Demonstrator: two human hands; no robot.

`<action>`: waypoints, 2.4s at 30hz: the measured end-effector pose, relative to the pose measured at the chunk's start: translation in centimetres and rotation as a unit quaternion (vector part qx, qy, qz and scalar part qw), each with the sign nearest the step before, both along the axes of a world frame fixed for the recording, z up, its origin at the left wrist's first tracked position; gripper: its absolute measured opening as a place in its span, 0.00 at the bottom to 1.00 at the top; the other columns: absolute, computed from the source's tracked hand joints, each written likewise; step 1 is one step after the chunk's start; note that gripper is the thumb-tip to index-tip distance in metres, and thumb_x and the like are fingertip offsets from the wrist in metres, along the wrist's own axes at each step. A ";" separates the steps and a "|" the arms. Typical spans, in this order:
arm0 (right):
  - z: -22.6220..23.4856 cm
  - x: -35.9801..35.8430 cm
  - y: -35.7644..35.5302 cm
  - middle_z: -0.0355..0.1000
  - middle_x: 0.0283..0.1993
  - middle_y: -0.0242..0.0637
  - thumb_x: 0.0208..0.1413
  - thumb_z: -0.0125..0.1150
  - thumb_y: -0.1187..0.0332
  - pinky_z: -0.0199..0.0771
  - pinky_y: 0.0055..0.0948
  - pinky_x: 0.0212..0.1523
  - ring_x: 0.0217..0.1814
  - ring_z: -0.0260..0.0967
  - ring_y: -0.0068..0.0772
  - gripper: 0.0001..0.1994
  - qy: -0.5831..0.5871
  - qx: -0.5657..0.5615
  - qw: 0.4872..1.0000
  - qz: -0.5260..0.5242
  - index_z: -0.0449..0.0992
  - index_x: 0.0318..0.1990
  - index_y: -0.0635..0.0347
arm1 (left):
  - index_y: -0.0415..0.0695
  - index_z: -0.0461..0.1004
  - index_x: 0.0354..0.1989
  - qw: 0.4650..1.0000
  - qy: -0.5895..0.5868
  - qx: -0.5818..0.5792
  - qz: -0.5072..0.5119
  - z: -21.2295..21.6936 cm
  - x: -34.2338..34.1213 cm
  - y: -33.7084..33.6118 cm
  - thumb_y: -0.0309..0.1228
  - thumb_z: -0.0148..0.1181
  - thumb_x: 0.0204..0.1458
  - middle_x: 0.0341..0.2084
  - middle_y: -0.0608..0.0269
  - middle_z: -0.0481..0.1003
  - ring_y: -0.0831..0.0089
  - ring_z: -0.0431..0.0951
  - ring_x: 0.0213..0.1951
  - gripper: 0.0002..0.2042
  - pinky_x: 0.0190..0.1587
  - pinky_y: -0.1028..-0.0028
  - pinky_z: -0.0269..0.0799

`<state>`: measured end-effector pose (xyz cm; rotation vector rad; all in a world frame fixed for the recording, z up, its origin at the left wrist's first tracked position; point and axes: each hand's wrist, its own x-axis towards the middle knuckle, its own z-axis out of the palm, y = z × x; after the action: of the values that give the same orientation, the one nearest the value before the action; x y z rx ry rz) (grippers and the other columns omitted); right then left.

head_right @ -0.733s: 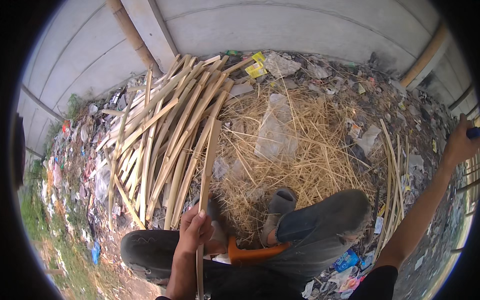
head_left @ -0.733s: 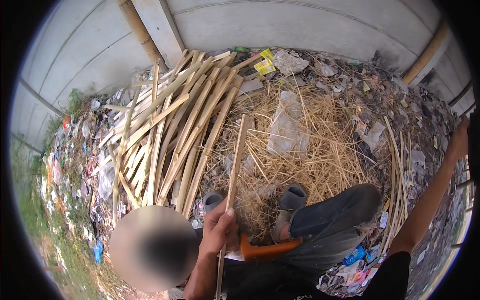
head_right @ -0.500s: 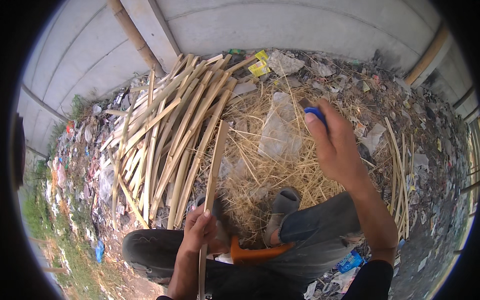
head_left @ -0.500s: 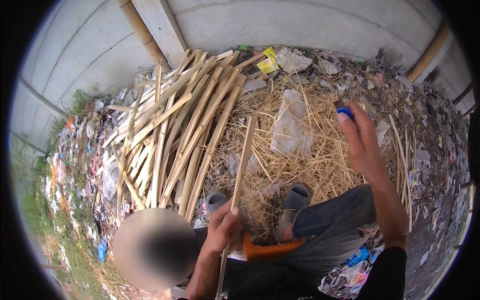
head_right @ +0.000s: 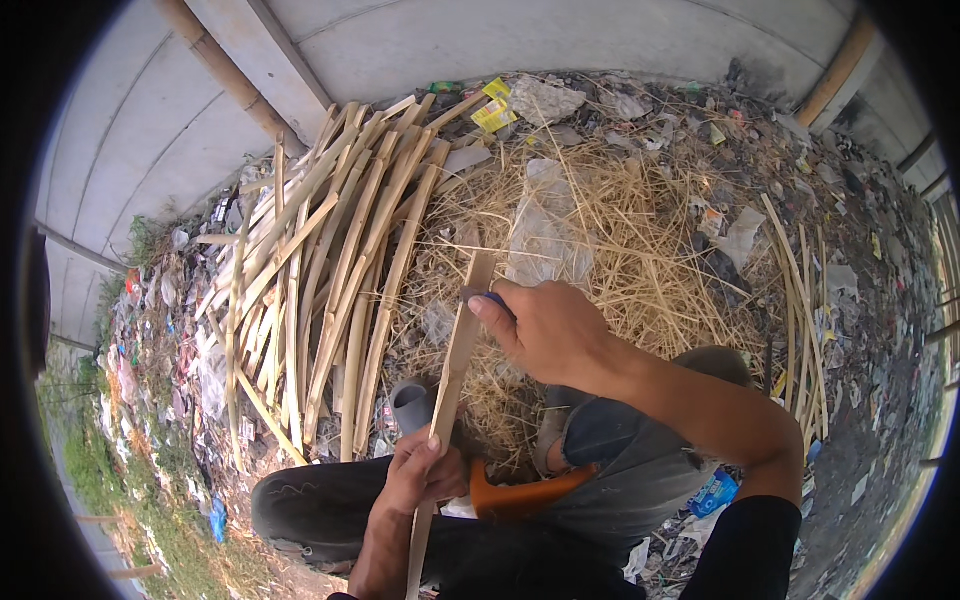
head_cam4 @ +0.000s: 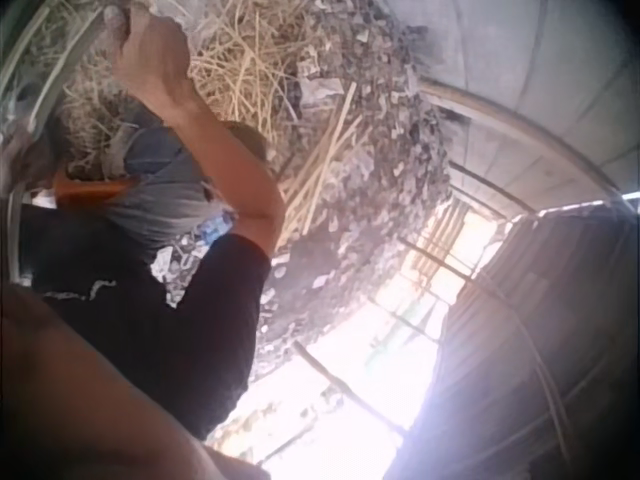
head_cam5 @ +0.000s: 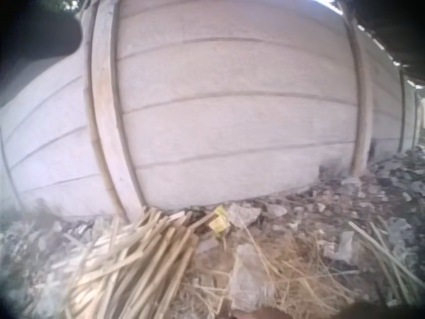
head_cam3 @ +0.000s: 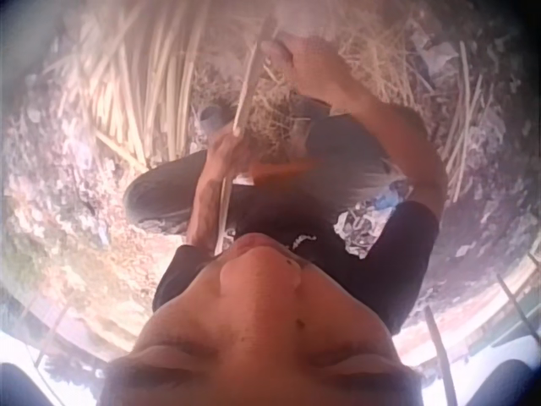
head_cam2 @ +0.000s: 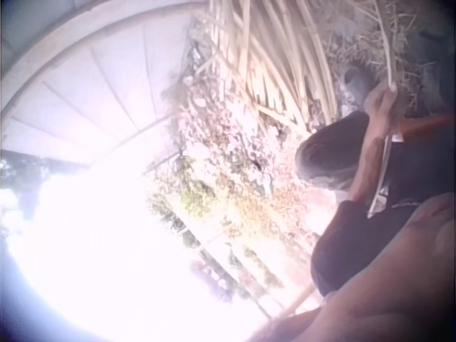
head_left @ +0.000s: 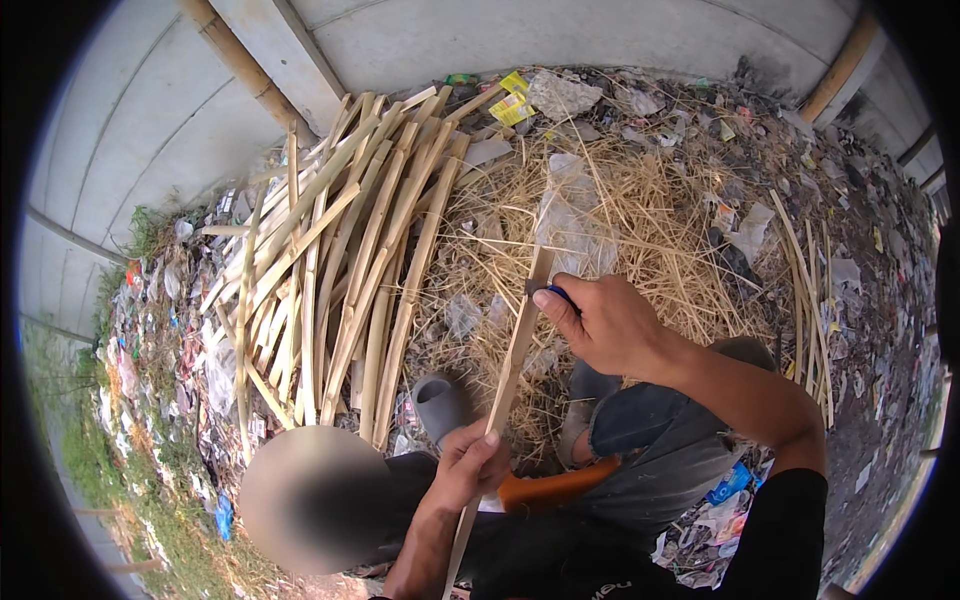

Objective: The person sits on the ground and uses a knife to split long bamboo poles into thin strips. They hold the bamboo with one hand and carefully guide the knife along the length of the pole to create uniform strips, which are then placed in a pile.

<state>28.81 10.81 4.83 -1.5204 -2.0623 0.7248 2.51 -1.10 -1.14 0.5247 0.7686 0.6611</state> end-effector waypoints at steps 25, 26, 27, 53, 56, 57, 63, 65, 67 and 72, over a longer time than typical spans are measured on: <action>0.8 0.3 1.5 0.69 0.15 0.47 0.73 0.47 0.52 0.67 0.48 0.22 0.18 0.70 0.54 0.24 0.069 0.093 0.993 -0.025 0.76 0.32 0.62 | 0.39 0.60 0.73 0.999 0.008 0.037 0.012 0.6 -0.3 0.4 0.50 0.56 0.66 0.15 0.77 0.53 0.85 0.51 0.15 0.35 0.18 0.80 0.46; 0.7 0.0 1.3 0.69 0.16 0.47 0.73 0.48 0.52 0.68 0.48 0.22 0.18 0.71 0.55 0.23 0.072 0.099 0.992 -0.022 0.76 0.33 0.62 | 0.39 0.60 0.73 0.999 0.005 0.029 0.019 0.5 -0.5 0.5 0.50 0.56 0.66 0.15 0.77 0.54 0.85 0.51 0.15 0.34 0.18 0.80 0.46; 0.8 -0.1 1.2 0.69 0.16 0.47 0.73 0.48 0.52 0.68 0.49 0.23 0.19 0.71 0.56 0.23 0.059 0.098 0.993 -0.021 0.76 0.33 0.62 | 0.39 0.60 0.73 0.999 0.002 0.021 0.025 0.4 -0.7 0.5 0.50 0.56 0.66 0.15 0.77 0.54 0.85 0.52 0.15 0.34 0.18 0.80 0.46; -1.0 -1.9 0.8 0.72 0.17 0.51 0.72 0.49 0.52 0.72 0.53 0.24 0.21 0.74 0.60 0.23 0.044 0.008 0.999 0.028 0.79 0.35 0.63 | 0.41 0.60 0.73 0.998 0.040 0.035 0.020 0.4 0.3 0.8 0.46 0.54 0.68 0.17 0.79 0.53 0.87 0.51 0.16 0.31 0.18 0.81 0.44; -1.8 -3.6 -1.8 0.72 0.17 0.50 0.72 0.48 0.52 0.72 0.51 0.23 0.21 0.74 0.59 0.24 0.026 0.038 0.997 0.062 0.78 0.33 0.62 | 0.43 0.61 0.73 0.997 0.068 0.028 0.005 0.6 -0.2 1.0 0.47 0.54 0.68 0.17 0.79 0.53 0.87 0.51 0.15 0.30 0.17 0.81 0.44; -1.8 -3.2 -1.3 0.72 0.18 0.51 0.72 0.48 0.52 0.72 0.51 0.23 0.21 0.74 0.59 0.24 0.029 0.030 0.998 0.047 0.78 0.32 0.63 | 0.43 0.62 0.73 0.996 0.088 0.031 -0.001 0.7 -0.5 1.2 0.47 0.54 0.68 0.16 0.79 0.53 0.87 0.51 0.15 0.30 0.17 0.81 0.44; -2.6 -3.5 -2.2 0.73 0.19 0.50 0.73 0.48 0.52 0.72 0.52 0.25 0.23 0.74 0.58 0.24 0.074 0.007 0.995 0.071 0.80 0.35 0.63 | 0.45 0.64 0.71 0.995 0.094 0.032 0.011 0.5 -0.1 1.2 0.46 0.55 0.68 0.16 0.80 0.52 0.88 0.50 0.14 0.28 0.17 0.81 0.44; -2.9 -3.1 -1.8 0.69 0.14 0.42 0.73 0.49 0.50 0.69 0.42 0.19 0.16 0.72 0.46 0.24 0.077 0.027 0.992 0.091 0.82 0.40 0.63 | 0.46 0.64 0.72 0.996 0.091 0.017 0.019 1.0 0.1 1.0 0.46 0.56 0.68 0.16 0.80 0.52 0.88 0.50 0.14 0.28 0.17 0.81 0.44; -2.1 -2.7 -1.3 0.69 0.13 0.42 0.71 0.50 0.46 0.70 0.42 0.19 0.16 0.72 0.46 0.26 0.058 0.005 0.994 0.096 0.83 0.41 0.63 | 0.46 0.64 0.72 0.996 0.085 0.009 0.021 1.1 -0.3 0.8 0.45 0.56 0.68 0.16 0.80 0.52 0.88 0.50 0.14 0.28 0.17 0.81 0.44; -0.2 -2.7 -1.4 0.71 0.15 0.45 0.68 0.50 0.40 0.73 0.46 0.24 0.20 0.75 0.51 0.31 -0.004 -0.046 0.995 0.085 0.83 0.33 0.62 | 0.46 0.63 0.72 0.996 0.082 0.034 0.024 0.9 0.0 1.0 0.42 0.54 0.70 0.17 0.80 0.53 0.88 0.51 0.14 0.26 0.17 0.82 0.45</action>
<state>26.07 9.44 4.63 -1.4089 -2.2129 0.8901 2.49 -0.15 -0.20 0.6307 0.9168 0.6965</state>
